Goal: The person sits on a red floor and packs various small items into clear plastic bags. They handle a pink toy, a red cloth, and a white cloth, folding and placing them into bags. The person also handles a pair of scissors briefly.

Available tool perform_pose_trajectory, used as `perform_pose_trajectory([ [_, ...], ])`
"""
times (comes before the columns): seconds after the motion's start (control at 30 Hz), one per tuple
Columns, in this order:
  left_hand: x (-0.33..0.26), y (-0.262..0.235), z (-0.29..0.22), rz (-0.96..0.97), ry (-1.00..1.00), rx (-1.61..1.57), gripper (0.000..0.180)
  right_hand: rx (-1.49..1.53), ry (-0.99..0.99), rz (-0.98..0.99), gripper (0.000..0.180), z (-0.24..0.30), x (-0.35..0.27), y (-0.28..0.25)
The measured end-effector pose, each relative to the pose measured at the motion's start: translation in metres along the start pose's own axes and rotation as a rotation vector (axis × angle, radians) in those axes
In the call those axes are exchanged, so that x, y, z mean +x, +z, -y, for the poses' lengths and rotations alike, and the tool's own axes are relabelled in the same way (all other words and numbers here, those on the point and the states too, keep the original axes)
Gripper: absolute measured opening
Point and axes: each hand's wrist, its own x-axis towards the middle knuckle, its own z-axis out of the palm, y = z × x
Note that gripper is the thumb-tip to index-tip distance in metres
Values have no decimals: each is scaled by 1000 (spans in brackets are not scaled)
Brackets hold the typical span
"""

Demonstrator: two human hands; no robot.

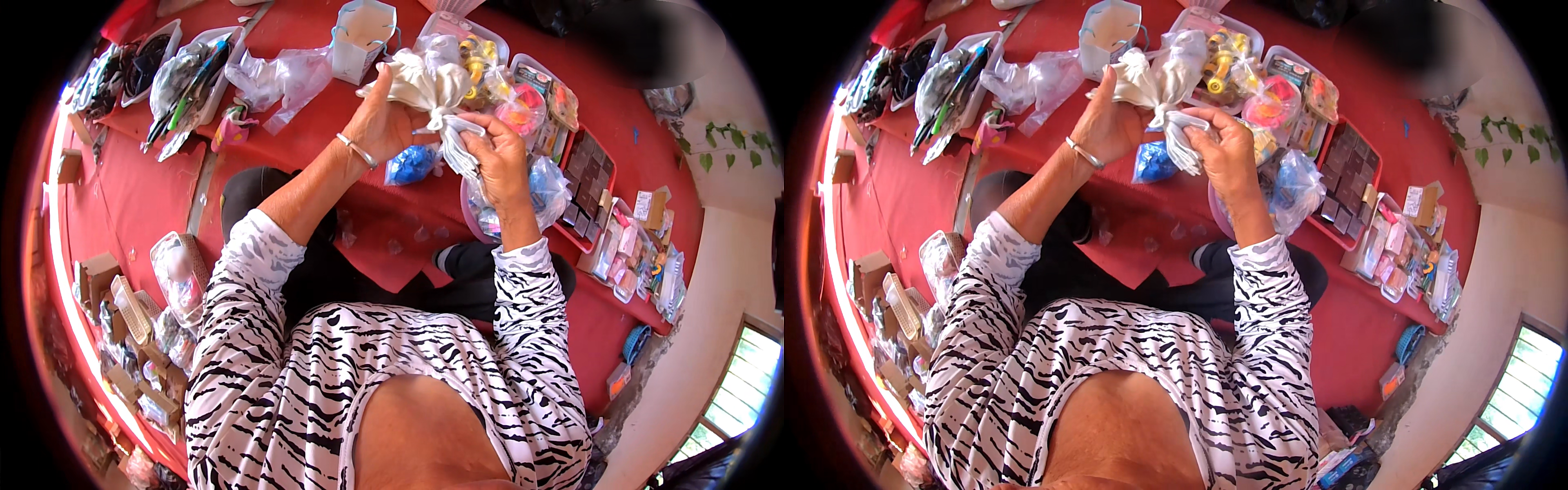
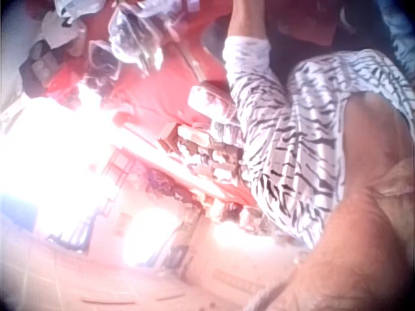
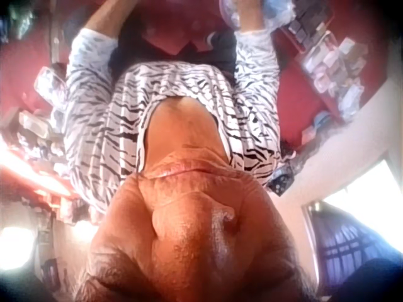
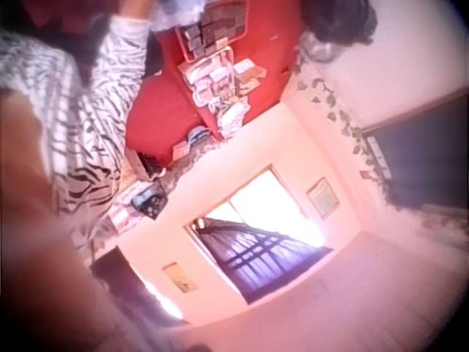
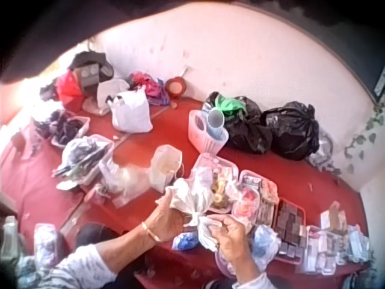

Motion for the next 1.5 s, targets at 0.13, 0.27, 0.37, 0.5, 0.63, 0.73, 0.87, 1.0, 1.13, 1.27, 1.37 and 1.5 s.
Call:
perform_pose_trajectory([
  [0.13,-7,-8,15,5,-158,222,53,-763,-404,-90,19,13,-5,8],
  [0.27,-1,4,10,-184,12,261,20,-653,-323,-11,21,3,-7,19],
  [0.37,-4,12,10,-189,53,339,13,-264,34,101,24,-9,7,-6],
  [0.5,0,-17,15,-241,-37,545,30,-384,-212,-165,34,-2,18,-10],
  [0.63,-3,-12,23,-126,-30,583,33,-497,-236,-121,26,9,20,-4],
  [0.73,-6,-5,20,-173,-40,584,32,-426,-127,-156,18,8,16,-6],
  [0.87,-4,-8,16,-116,-18,427,28,-335,-108,-134,11,10,6,-11],
  [1.0,-1,-4,14,-92,11,204,25,-374,-127,-39,10,19,-9,-4],
  [1.13,1,-1,11,-34,5,74,32,-804,-554,68,13,24,-14,5],
  [1.27,-3,-1,8,25,-32,-15,35,-1107,-792,175,12,30,-23,16],
  [1.37,-3,2,6,17,-18,24,36,-1256,-853,270,10,30,-26,21],
  [1.5,-4,1,9,3,15,258,29,-1039,-455,335,12,35,-21,11],
])
